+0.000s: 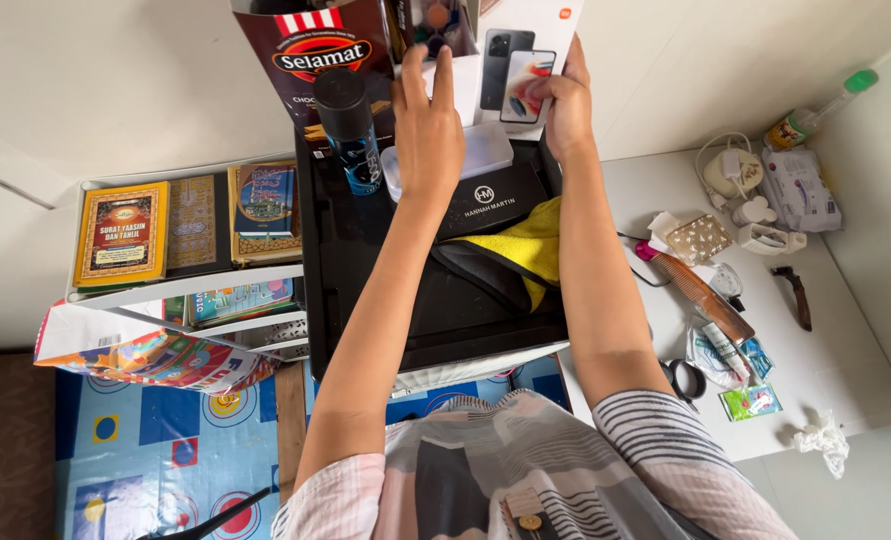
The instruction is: Organizing and arranging various items on a desk, including boxes, containers, and a cloth
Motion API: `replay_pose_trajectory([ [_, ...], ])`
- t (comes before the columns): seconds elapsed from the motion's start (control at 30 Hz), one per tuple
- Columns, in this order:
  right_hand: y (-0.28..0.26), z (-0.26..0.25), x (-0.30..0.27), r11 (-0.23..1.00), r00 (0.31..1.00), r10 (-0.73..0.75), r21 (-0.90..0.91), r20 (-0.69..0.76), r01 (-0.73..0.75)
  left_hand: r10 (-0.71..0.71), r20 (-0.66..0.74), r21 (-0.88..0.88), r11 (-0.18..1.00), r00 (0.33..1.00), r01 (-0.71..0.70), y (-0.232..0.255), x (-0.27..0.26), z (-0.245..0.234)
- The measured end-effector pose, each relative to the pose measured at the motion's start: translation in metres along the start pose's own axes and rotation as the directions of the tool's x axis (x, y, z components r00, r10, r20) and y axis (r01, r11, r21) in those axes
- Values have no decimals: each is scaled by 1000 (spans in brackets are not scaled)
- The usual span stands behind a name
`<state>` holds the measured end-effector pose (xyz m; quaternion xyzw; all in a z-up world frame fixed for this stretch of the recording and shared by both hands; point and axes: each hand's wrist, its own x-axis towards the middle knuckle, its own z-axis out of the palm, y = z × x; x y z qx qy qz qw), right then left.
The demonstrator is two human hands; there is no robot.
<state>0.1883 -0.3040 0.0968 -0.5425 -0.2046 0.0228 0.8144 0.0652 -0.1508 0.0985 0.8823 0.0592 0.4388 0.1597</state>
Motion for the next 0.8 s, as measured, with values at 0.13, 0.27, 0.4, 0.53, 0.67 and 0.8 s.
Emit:
replay_pose_trajectory([
  [0.13, -7, 6, -7, 998, 998, 59, -23, -18, -60, -12, -5, -89, 996, 1000, 11, 14, 5, -24],
  [0.27, 16, -2, -4, 976, 995, 81, -198, -54, -90, 35, -92, -146, 988, 995, -49, 3, 25, -59],
  [0.4, 33, -11, 0, 928, 981, 88, -343, -170, -143, 92, -121, -211, 971, 988, -116, -5, 22, -100],
  [0.53, 24, -2, -11, 909, 989, 94, -394, -116, -132, 88, -47, -222, 970, 995, -96, -7, 5, -76],
  [0.67, 24, 0, -13, 859, 981, 124, -479, -150, -182, 85, 103, -249, 967, 991, -58, -8, -12, -57],
  [0.8, 22, -1, -14, 822, 979, 130, -536, -154, -193, 75, 198, -260, 966, 977, -21, -13, -23, -39],
])
